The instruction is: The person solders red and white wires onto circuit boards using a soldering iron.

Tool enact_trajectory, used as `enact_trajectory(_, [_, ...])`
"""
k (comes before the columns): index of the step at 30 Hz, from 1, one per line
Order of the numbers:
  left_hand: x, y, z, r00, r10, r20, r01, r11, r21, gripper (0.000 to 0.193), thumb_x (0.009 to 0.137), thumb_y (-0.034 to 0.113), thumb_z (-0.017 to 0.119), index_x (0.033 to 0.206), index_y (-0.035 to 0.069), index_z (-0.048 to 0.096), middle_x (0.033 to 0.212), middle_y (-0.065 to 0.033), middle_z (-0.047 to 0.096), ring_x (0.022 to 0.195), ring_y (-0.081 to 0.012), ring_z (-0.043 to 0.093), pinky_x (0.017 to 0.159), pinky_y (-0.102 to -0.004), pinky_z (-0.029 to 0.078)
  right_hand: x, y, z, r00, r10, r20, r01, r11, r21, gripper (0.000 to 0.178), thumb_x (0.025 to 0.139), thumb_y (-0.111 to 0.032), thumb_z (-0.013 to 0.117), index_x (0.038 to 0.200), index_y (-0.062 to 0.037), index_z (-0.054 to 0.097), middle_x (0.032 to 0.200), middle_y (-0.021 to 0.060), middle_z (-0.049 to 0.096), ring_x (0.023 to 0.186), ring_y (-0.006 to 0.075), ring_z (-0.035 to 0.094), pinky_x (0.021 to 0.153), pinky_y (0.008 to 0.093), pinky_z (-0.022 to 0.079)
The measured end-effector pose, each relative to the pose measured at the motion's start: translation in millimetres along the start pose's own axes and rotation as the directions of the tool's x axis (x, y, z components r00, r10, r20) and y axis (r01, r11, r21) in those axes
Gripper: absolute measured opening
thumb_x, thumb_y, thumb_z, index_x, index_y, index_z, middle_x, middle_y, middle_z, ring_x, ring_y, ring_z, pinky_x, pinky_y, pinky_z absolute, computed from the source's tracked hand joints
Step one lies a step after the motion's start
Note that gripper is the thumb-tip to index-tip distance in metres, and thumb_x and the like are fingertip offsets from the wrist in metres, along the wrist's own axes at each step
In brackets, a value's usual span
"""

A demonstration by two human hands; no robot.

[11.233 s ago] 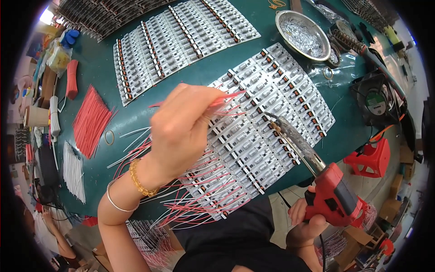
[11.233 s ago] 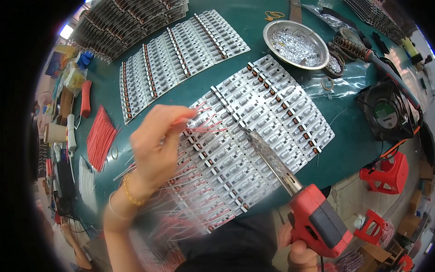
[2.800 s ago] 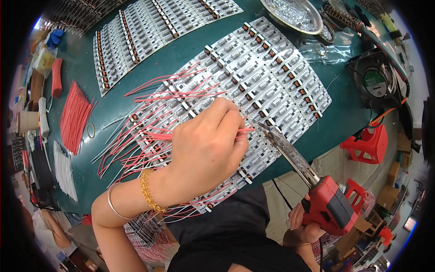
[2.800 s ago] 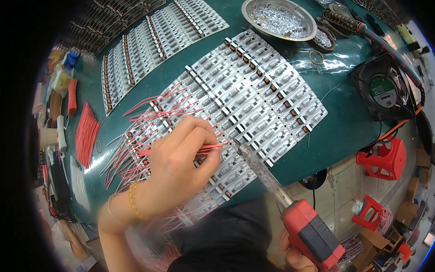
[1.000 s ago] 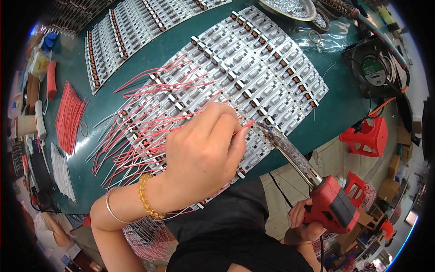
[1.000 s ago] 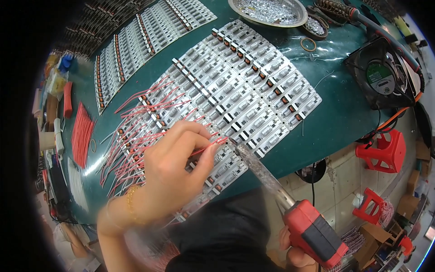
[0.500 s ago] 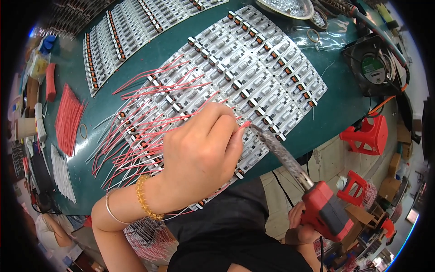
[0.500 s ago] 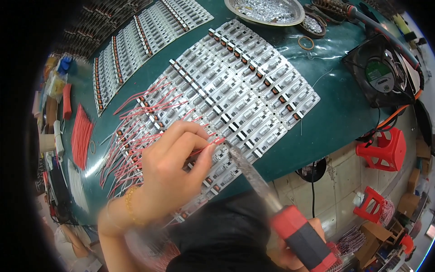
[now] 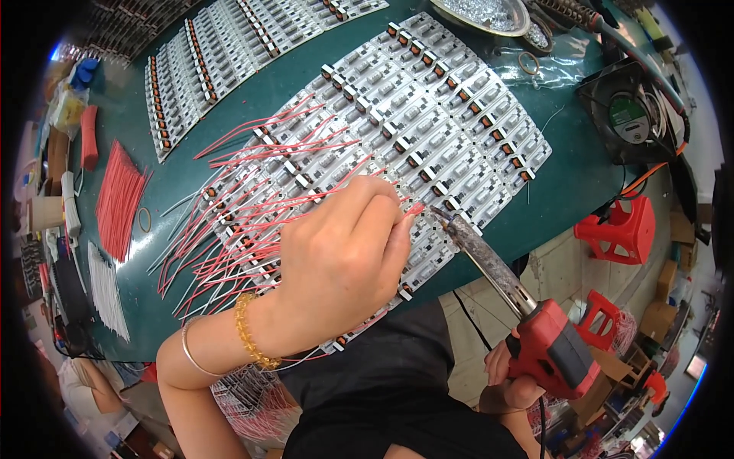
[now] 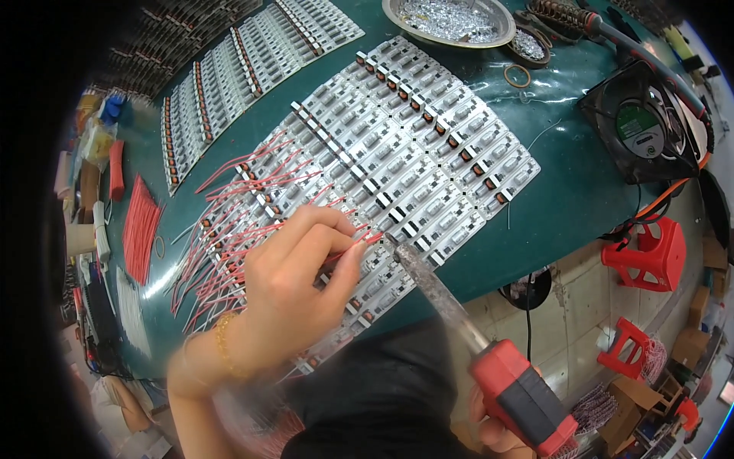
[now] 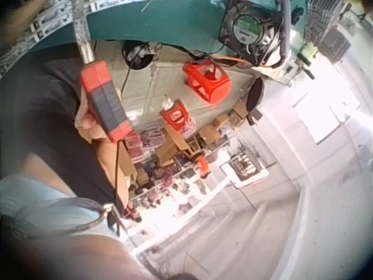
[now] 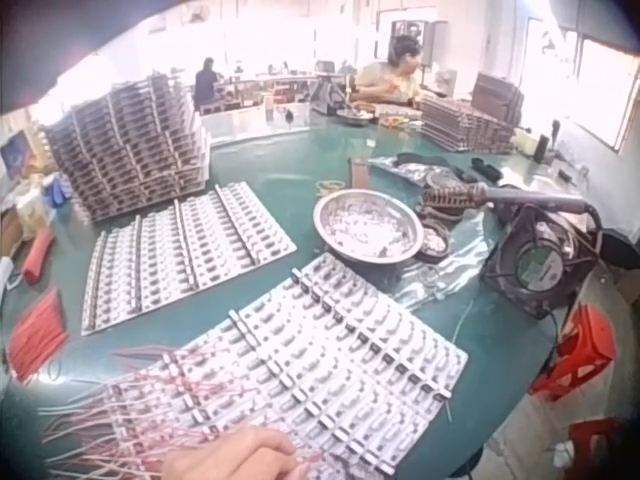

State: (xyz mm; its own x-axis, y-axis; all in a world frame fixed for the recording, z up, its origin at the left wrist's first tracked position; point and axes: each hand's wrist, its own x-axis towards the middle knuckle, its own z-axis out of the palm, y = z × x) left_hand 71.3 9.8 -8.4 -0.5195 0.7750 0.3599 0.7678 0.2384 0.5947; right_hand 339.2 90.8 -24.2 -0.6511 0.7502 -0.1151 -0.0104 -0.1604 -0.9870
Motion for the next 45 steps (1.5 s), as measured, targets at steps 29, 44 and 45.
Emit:
enact_trajectory(29, [-1.6, -0.9, 0.8, 1.000, 0.018, -0.006, -0.018, 0.999, 0.038, 0.011, 0.074, 0.002, 0.064, 0.072, 0.001, 0.054, 0.077, -0.0065, 0.056, 0.054, -0.0176, 0.056, 0.045, -0.0282, 0.043, -27.5, 32.1, -43.7, 0.997, -0.030, 0.073, 0.057, 0.910, -0.411, 0.088, 0.072, -0.068, 0.057, 0.117, 0.0069, 0.043, 0.045, 0.0000, 0.042, 0.037, 0.0138, 0.043, 0.042, 0.0269, 0.038])
enact_trajectory(44, [-3.4, 7.3, -3.6, 0.989, 0.148, 0.001, -0.147, 0.984, 0.104, 0.016, 0.071, 0.007, 0.068, 0.068, 0.006, 0.052, 0.066, -0.0041, 0.046, 0.059, -0.0195, 0.047, 0.063, -0.0343, 0.032, -3.8, -8.3, -3.4, 0.999, 0.040, 0.033, -0.038, 0.998, -0.058, 0.094, 0.069, -0.071, 0.058, 0.124, 0.0040, 0.042, 0.048, -0.0026, 0.042, 0.040, 0.0117, 0.044, 0.046, 0.0255, 0.040])
enact_trajectory(45, [-5.5, 4.4, 0.8, 0.994, 0.105, 0.037, -0.108, 0.989, 0.100, 0.017, 0.071, 0.006, 0.068, 0.067, 0.007, 0.051, 0.066, -0.0040, 0.044, 0.058, -0.0196, 0.046, 0.063, -0.0346, 0.031, -2.8, -6.8, -4.5, 0.998, 0.045, 0.033, -0.043, 0.997, -0.060, 0.094, 0.069, -0.071, 0.058, 0.124, 0.0040, 0.042, 0.048, -0.0026, 0.042, 0.040, 0.0117, 0.044, 0.046, 0.0255, 0.040])
